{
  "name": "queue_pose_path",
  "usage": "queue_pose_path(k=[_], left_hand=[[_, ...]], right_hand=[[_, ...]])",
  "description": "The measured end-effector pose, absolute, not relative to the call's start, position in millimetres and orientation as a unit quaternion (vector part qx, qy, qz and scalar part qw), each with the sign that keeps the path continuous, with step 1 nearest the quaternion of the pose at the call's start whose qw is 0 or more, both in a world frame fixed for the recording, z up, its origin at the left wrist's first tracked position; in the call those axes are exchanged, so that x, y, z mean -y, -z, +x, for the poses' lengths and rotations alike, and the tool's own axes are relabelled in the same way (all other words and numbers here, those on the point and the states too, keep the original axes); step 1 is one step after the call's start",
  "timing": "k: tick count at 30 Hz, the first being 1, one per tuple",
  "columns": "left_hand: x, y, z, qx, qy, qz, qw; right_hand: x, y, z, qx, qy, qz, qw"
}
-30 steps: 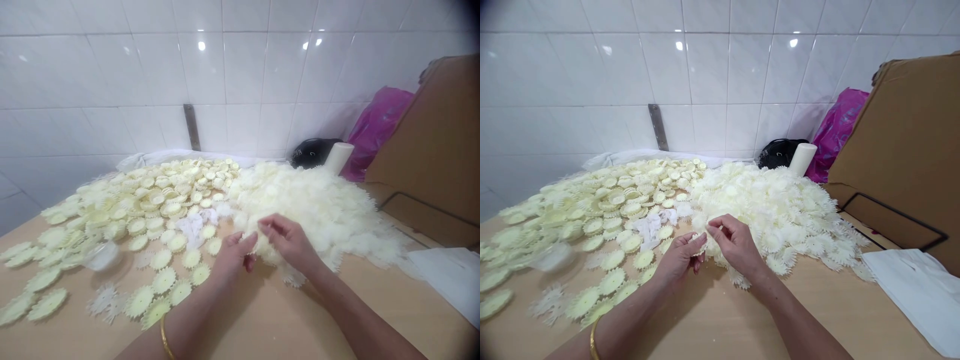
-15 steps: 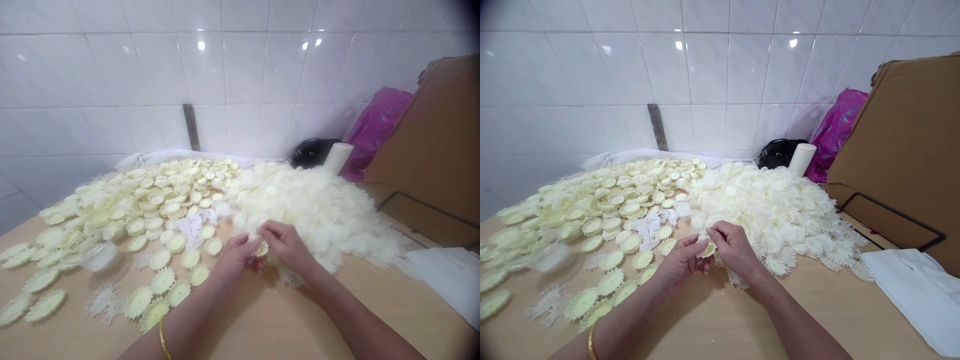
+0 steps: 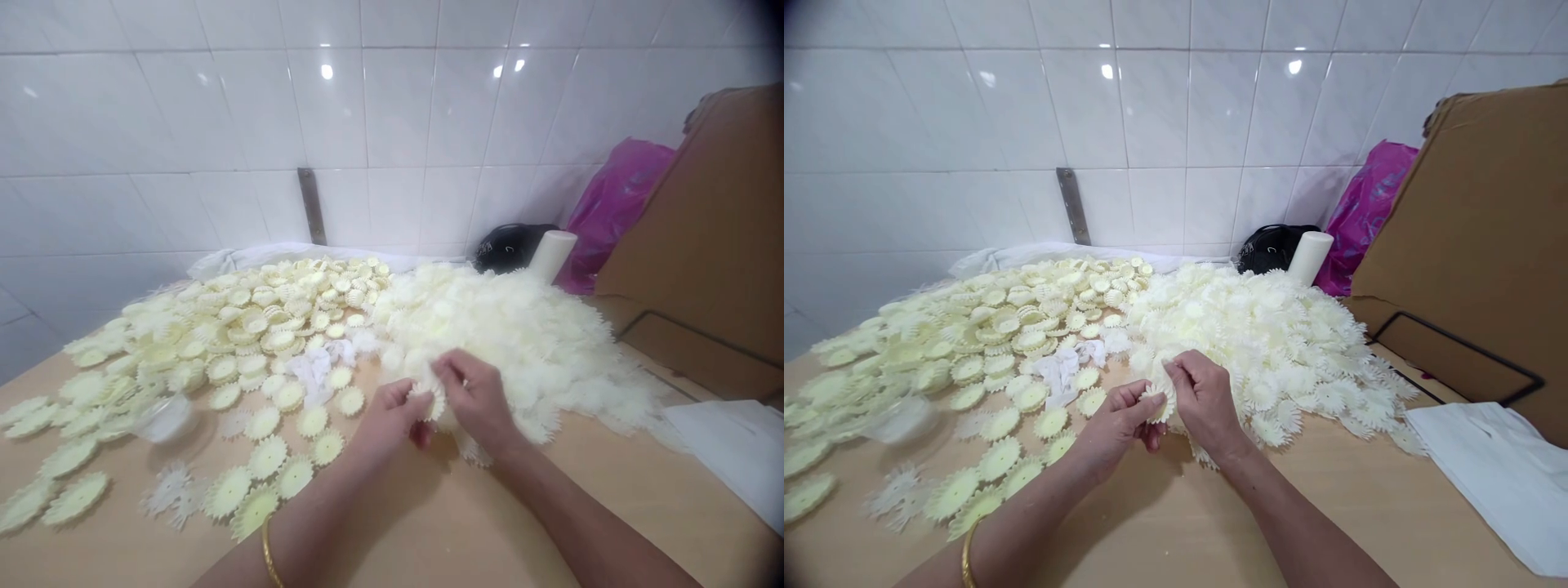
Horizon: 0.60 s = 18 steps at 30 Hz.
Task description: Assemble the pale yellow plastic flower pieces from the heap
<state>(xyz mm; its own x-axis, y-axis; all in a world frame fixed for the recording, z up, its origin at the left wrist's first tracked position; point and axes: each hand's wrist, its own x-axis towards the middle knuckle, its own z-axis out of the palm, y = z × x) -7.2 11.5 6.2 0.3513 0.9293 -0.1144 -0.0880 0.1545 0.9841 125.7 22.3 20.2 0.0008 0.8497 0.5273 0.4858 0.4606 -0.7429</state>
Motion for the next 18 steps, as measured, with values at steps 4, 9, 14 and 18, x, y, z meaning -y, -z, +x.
queue_pose_path(k=[4, 9, 14, 18], left_hand=[[-6.4, -9.0, -2.0, -0.427, -0.361, 0.518, 0.647], [-11.7, -1.9, -1.9, -0.443, -0.379, 0.457, 0.672], [-18.6, 4.5, -5.7, -0.420, -0.409, 0.455, 0.670], [-17.3, 1.9, -7.7, -0.414, -0.441, 0.446, 0.660]], right_hand=[[-33.0, -20.5, 144.1, 0.555, -0.074, -0.575, 0.596], [-42.9, -17.1, 155.9, 0.593, -0.011, -0.579, 0.559], [-45.5, -11.2, 150.9, 0.632, 0.101, -0.571, 0.515], [-37.4, -17.7, 146.2, 0.635, 0.066, -0.520, 0.567]])
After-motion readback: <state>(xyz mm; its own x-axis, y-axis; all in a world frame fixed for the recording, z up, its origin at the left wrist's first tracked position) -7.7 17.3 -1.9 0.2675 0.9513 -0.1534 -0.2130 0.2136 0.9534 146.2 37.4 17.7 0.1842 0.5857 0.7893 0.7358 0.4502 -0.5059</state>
